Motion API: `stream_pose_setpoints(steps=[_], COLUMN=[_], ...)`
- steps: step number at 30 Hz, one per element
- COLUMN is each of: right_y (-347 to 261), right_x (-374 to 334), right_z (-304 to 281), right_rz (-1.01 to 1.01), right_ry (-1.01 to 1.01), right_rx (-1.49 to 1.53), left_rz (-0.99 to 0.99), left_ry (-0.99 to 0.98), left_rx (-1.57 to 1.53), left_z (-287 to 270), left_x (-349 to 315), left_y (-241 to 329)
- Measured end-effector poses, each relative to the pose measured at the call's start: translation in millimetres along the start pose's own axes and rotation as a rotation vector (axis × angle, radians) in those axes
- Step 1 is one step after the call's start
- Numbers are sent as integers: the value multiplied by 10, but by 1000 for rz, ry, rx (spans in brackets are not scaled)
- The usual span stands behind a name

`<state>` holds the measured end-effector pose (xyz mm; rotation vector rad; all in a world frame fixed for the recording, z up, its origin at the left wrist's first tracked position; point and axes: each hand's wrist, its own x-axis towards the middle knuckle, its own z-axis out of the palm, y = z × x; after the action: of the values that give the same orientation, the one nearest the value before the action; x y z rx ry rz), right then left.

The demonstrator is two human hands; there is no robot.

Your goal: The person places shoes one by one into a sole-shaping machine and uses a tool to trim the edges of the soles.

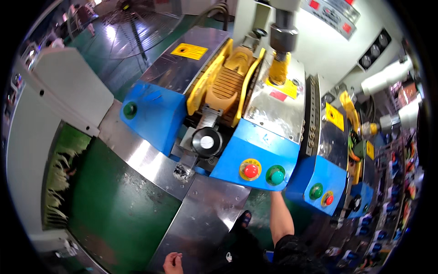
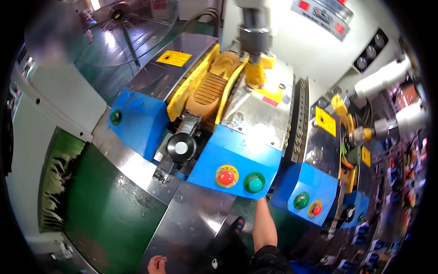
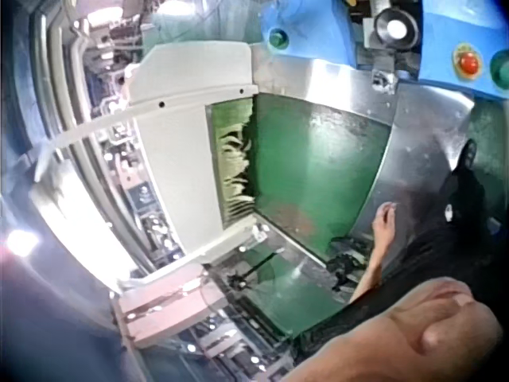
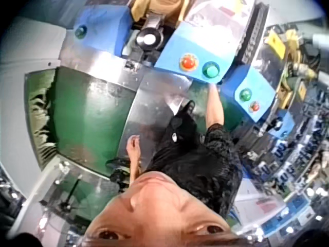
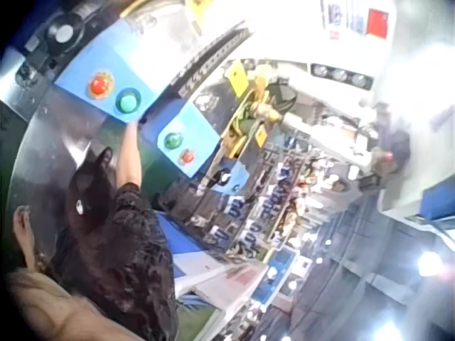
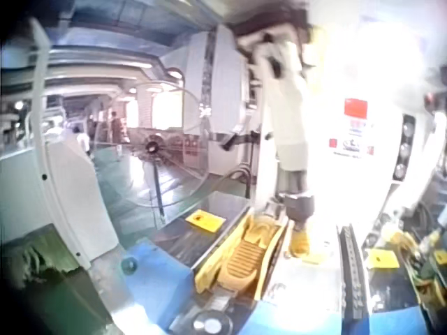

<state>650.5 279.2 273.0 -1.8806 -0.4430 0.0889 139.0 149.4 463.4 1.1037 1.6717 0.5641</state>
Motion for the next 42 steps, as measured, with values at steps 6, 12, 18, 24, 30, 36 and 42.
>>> stream_pose_setpoints(steps=[6, 12, 18, 24, 30, 36, 42], right_y=[-216, -1345, -1953, -3273, -4544, -5500, -5460], right_x=[-713, -1881, -1369, -765, 277, 726, 893], right_z=[-331, -1515, -2808, -3002, -2024, -427, 564], right_rz=[124, 441, 501, -112, -823, -1016, -952], right_ry=[-37, -602, -1211, -1058, -946, -1140, -1333], right_rx=[-197, -296, -188, -145, -672, -1227, -1774], left_rz=[32, 317, 428, 562, 968, 675, 607], left_ry=[-12, -19, -111, 44, 384, 346, 88], left_rx=[-85, 141, 128, 471, 715, 830, 796], left_z=[217, 532, 1166, 1614, 1725, 1616, 1538], left_x=[-62, 184, 315, 738, 1668, 1536, 1631], left_y=[-275, 54, 235, 51, -280, -25, 285])
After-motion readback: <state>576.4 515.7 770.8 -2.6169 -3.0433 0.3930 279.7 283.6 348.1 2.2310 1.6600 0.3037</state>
